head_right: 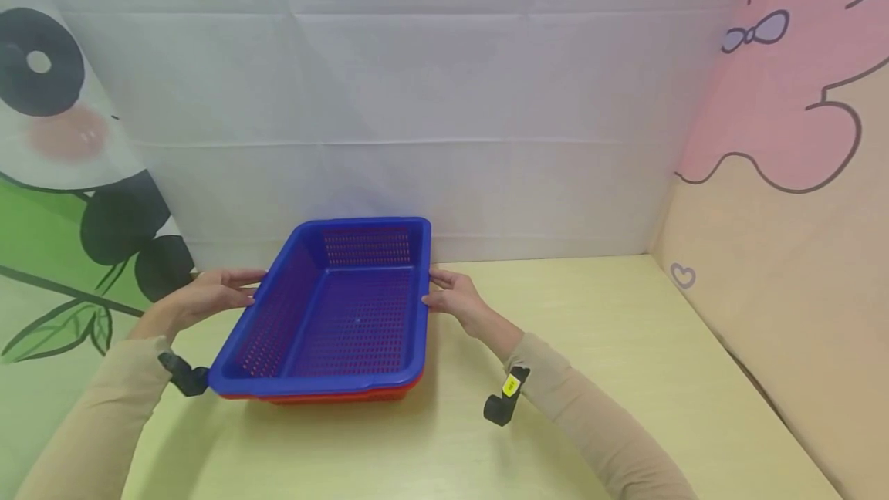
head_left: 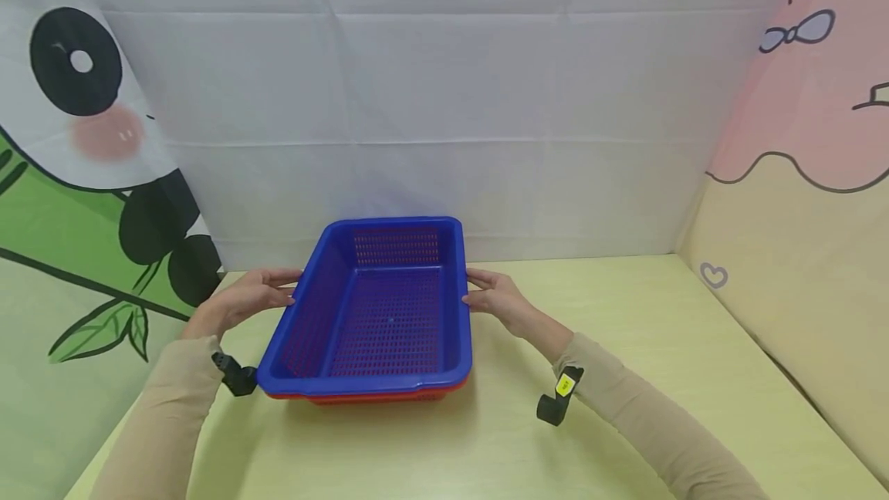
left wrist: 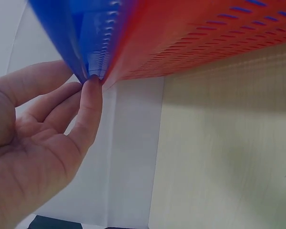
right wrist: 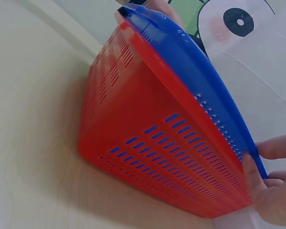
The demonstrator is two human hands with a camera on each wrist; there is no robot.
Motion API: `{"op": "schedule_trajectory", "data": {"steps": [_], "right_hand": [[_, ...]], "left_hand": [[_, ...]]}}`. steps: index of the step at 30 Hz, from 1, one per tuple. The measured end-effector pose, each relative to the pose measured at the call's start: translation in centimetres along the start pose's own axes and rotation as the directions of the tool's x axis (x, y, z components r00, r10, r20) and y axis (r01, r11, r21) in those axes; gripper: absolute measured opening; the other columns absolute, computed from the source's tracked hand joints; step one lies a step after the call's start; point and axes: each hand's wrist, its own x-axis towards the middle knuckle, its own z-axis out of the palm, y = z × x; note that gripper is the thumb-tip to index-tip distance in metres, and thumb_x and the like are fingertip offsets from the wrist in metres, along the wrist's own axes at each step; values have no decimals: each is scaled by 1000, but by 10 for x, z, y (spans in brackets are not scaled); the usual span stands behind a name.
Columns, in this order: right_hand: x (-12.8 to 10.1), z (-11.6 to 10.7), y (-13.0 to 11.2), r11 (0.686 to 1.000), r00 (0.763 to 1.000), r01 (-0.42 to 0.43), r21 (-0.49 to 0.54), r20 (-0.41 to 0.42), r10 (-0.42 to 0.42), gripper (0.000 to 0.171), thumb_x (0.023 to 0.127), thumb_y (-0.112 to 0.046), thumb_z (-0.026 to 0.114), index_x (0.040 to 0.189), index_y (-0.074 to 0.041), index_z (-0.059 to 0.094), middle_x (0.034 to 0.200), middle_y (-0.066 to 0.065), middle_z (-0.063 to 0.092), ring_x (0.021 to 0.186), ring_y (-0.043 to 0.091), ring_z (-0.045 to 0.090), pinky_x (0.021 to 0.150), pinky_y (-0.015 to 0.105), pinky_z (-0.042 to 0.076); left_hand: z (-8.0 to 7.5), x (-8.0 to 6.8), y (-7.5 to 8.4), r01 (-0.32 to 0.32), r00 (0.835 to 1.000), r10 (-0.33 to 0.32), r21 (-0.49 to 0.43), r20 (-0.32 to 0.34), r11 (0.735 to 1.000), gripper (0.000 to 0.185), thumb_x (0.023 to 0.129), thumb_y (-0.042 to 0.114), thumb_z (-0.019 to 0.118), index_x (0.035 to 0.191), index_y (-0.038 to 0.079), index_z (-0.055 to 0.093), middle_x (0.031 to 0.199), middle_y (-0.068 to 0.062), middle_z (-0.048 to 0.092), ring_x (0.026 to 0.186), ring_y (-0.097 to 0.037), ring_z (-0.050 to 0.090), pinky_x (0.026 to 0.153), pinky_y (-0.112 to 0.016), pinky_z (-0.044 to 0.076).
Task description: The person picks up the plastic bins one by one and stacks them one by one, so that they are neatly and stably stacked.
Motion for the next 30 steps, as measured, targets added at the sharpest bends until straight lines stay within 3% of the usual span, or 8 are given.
{"op": "schedule_trajectory", "data": {"steps": [14, 21, 30], "right_hand": [[-2, 2, -1, 1000, 1000, 18, -20, 4, -18, 55, 83, 8, 52, 136, 6, 36, 141, 20, 37, 91, 15, 63, 84, 32, 52], [-7, 1, -1, 996, 999, 38, -76, 1, -38, 54, 83, 6, 55, 135, 5, 39, 139, 20, 39, 93, 16, 63, 91, 36, 49], [-11, -5, 1, 995, 999, 6, -101, -35, -10, 56, 85, 2, 53, 138, 5, 33, 143, 20, 34, 118, 34, 50, 97, 39, 43]], "left_hand": [[2, -3, -2, -8, 1000, 8, 6, -22, 1000, 62, 88, -1, 48, 141, -10, 18, 145, -28, 22, 131, -42, 26, 104, -50, 32], [2, -6, -6, -14, 999, 14, 16, -30, 1000, 63, 89, 3, 51, 141, -10, 17, 145, -29, 21, 131, -44, 26, 103, -50, 32], [0, -10, -8, -25, 999, 25, -2, -29, 1000, 63, 89, 4, 51, 140, -12, 17, 145, -30, 20, 131, -45, 23, 103, -49, 32]]}}
